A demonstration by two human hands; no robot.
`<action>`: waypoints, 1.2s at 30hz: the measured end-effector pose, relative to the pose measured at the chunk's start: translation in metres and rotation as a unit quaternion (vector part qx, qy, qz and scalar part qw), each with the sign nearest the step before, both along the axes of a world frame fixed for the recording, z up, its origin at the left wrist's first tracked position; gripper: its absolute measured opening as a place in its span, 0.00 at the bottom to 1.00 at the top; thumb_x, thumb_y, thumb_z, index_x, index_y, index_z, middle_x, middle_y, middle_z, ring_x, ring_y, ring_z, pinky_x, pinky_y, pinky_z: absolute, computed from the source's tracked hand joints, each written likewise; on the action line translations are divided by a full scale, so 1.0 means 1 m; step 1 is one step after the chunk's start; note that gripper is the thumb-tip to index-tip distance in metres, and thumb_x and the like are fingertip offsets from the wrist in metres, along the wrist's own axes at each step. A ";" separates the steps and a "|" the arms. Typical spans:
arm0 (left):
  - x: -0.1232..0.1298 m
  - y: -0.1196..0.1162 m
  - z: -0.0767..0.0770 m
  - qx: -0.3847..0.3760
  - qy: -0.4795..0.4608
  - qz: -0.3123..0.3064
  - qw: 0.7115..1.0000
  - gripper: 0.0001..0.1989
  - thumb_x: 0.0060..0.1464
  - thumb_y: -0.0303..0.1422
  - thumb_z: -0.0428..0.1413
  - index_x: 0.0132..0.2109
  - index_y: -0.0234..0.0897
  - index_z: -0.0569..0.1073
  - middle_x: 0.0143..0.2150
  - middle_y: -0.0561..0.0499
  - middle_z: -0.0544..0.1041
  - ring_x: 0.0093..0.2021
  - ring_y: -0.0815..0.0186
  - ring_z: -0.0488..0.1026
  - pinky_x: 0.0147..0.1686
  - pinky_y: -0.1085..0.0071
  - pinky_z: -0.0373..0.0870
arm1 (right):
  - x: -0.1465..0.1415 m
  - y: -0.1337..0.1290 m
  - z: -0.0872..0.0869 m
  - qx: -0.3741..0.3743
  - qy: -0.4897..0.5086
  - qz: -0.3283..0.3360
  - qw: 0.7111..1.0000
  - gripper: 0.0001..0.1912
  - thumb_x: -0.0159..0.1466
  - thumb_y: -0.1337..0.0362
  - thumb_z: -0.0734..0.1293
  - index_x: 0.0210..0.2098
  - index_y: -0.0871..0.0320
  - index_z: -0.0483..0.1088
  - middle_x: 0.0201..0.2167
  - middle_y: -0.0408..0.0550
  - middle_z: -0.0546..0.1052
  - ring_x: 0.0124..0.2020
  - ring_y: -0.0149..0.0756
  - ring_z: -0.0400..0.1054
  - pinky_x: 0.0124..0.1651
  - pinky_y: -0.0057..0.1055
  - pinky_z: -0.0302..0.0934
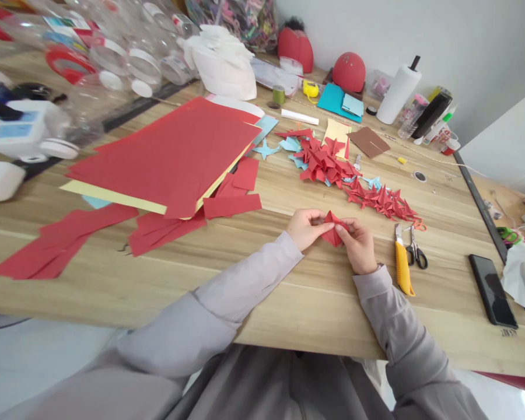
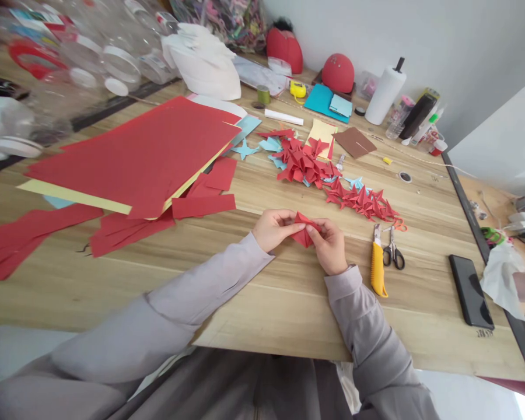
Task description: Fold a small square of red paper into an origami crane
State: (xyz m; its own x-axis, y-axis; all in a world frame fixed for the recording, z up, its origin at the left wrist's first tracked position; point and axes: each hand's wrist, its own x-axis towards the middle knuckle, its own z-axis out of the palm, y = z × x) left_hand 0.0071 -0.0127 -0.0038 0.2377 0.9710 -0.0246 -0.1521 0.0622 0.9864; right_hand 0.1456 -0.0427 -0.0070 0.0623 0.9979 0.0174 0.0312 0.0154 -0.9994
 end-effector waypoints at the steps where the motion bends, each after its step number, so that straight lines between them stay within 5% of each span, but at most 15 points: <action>1: 0.000 0.000 0.000 -0.002 -0.003 -0.003 1.000 0.10 0.37 0.32 0.62 0.31 0.31 0.76 0.29 0.48 0.78 0.29 0.65 0.74 0.34 0.67 0.70 | 0.000 0.000 0.000 0.002 -0.001 0.000 1.000 0.14 0.52 0.55 0.69 0.32 0.58 0.68 0.22 0.41 0.72 0.18 0.26 0.60 0.20 0.25 0.55; 10: -0.002 0.000 0.001 0.067 0.000 0.006 0.998 0.16 0.34 0.30 0.63 0.36 0.31 0.75 0.35 0.46 0.76 0.34 0.64 0.73 0.32 0.68 0.71 | -0.001 -0.001 -0.001 0.025 -0.012 -0.005 1.000 0.12 0.52 0.56 0.69 0.28 0.58 0.68 0.19 0.40 0.71 0.17 0.26 0.60 0.19 0.25 0.56; 23: -0.002 -0.001 0.000 0.118 0.027 0.007 0.993 0.09 0.38 0.29 0.61 0.31 0.32 0.76 0.32 0.46 0.76 0.34 0.66 0.72 0.34 0.70 0.70 | 0.001 -0.002 0.003 0.001 0.102 -0.006 0.995 0.10 0.50 0.61 0.71 0.31 0.57 0.71 0.23 0.40 0.74 0.24 0.29 0.67 0.30 0.27 0.62; 36: -0.001 -0.003 0.003 0.184 0.057 0.029 0.981 0.04 0.43 0.26 0.57 0.28 0.34 0.78 0.30 0.48 0.77 0.32 0.67 0.73 0.33 0.72 0.69 | 0.001 -0.001 0.002 -0.012 0.079 0.031 0.996 0.11 0.49 0.61 0.71 0.31 0.57 0.69 0.22 0.39 0.73 0.22 0.27 0.64 0.27 0.25 0.59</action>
State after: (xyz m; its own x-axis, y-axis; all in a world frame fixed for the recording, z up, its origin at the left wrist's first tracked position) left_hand 0.0057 -0.0157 -0.0004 0.1975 0.9311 0.3067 -0.0329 -0.3064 0.9513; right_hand 0.1470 -0.0433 -0.0048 0.0014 0.9999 -0.0127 -0.1270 -0.0125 -0.9918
